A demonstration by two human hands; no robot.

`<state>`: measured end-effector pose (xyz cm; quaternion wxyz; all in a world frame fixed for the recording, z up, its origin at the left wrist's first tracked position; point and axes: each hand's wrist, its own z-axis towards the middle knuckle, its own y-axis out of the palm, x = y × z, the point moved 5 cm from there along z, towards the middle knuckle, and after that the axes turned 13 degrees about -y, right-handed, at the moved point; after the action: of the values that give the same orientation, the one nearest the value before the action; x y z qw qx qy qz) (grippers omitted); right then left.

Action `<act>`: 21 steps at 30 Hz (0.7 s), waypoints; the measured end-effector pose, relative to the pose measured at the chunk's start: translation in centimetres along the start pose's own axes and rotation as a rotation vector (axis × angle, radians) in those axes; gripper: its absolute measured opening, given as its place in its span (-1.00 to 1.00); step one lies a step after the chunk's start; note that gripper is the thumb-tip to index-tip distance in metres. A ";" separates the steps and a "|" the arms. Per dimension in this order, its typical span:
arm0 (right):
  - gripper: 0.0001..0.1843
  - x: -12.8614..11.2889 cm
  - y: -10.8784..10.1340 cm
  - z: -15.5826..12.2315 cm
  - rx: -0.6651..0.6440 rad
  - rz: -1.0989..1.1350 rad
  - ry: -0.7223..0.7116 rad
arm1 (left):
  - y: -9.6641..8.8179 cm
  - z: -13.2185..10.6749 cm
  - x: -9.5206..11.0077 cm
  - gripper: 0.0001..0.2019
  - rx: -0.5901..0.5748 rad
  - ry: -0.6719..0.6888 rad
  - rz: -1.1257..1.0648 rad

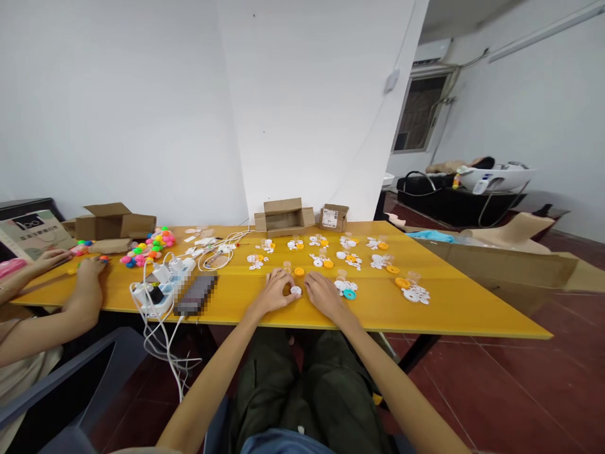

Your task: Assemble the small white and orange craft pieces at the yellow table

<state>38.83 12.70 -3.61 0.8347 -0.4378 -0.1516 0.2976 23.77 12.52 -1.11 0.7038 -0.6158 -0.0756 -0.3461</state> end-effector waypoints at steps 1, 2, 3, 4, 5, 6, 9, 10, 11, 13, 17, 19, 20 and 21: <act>-0.76 0.0 -0.1 0.0 -0.001 0.009 0.006 | 0.0 0.0 0.0 -0.85 0.000 0.000 0.000; -0.77 0.0 -0.1 -0.1 -0.001 0.018 0.013 | 0.0 0.0 0.0 -0.85 -0.001 0.000 0.000; -0.78 0.0 -0.2 -0.1 -0.001 0.027 0.022 | 0.0 0.0 0.0 -0.85 -0.001 0.001 0.001; -0.79 0.1 -0.3 -0.2 0.000 0.035 0.032 | 0.0 0.0 0.0 -0.85 0.000 0.002 0.002; -0.80 0.1 -0.4 -0.2 0.002 0.043 0.042 | 0.0 0.0 0.0 -0.85 0.001 0.002 0.003; -0.81 0.2 -0.5 -0.3 0.008 0.050 0.052 | 0.0 0.0 -0.1 -0.85 0.002 0.004 0.004; -0.82 0.5 -0.6 -0.4 0.039 0.075 0.066 | 0.0 -0.1 -0.2 -0.85 0.004 0.010 0.006; -0.82 0.6 -0.6 -0.5 0.051 0.082 0.064 | 0.0 -0.1 -0.2 -0.84 0.003 0.011 0.006; -0.82 0.7 -0.6 -0.5 0.064 0.086 0.058 | 0.1 -0.1 -0.3 -0.84 0.003 0.010 0.006; -0.82 0.9 -0.4 -0.5 0.088 0.084 0.041 | 0.1 -0.1 -0.4 -0.83 0.000 0.002 0.005; -0.82 1.0 -0.2 -0.6 0.106 0.089 0.007 | 0.1 0.0 -0.6 -0.80 0.002 -0.016 0.006; -0.81 0.7 -0.4 -0.5 0.111 0.112 -0.023 | 0.1 -0.1 -0.6 -0.79 0.009 -0.002 0.006; -0.80 0.5 -0.6 -0.5 0.116 0.130 -0.044 | 0.1 -0.1 -0.5 -0.78 0.011 0.007 0.005; -0.79 0.2 -0.8 -0.4 0.123 0.151 -0.067 | 0.1 -0.1 -0.4 -0.78 0.012 0.016 0.005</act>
<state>39.48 12.18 -3.16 0.8298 -0.3856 -0.1272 0.3828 23.46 12.60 -1.41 0.7087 -0.6090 -0.0705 -0.3490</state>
